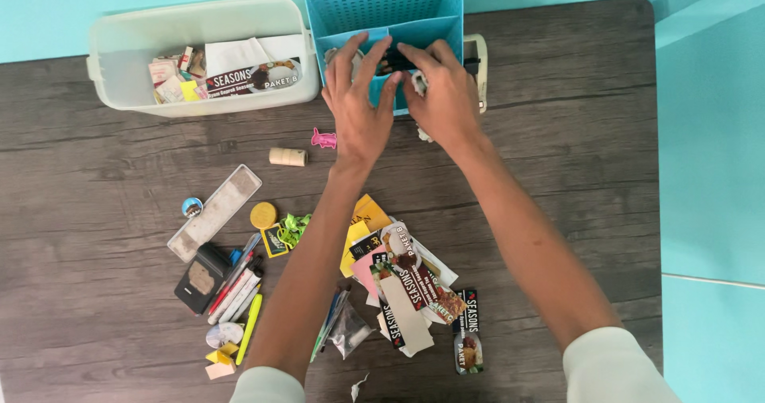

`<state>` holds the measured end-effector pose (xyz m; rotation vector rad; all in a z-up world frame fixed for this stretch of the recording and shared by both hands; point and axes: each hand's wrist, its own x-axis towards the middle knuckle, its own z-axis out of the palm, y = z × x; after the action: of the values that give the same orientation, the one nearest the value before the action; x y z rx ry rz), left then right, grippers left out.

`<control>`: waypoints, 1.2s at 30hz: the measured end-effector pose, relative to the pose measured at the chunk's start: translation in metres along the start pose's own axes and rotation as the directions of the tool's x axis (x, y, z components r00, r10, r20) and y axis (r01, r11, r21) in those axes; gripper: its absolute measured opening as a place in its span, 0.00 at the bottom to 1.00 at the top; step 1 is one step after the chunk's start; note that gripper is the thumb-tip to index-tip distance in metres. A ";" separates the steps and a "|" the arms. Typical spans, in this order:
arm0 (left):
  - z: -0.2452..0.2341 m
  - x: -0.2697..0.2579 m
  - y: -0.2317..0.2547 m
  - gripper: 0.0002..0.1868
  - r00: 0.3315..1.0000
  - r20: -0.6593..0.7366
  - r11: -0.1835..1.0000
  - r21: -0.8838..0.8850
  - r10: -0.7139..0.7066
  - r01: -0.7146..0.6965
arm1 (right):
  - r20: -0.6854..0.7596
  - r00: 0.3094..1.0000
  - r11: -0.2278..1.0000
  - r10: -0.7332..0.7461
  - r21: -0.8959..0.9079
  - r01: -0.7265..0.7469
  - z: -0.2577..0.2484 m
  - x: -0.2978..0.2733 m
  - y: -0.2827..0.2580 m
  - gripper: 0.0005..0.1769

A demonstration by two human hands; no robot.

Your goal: The person sorts through a pile of stationery and paper scraps on a wooden desk, picking up items one at a time to organize them or move them aside.

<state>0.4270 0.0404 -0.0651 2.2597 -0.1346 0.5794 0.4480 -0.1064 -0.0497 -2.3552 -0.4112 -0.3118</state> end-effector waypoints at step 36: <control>-0.102 -0.258 0.119 0.17 0.940 0.251 0.805 -0.493 -0.231 0.330 | 0.333 0.822 0.348 0.462 0.784 -0.513 -0.057 -0.285 -0.109 0.29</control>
<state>0.1274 0.0100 -0.0408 1.7356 -0.0367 0.1440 0.1385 -0.1279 -0.0374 -1.3562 0.1569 0.2355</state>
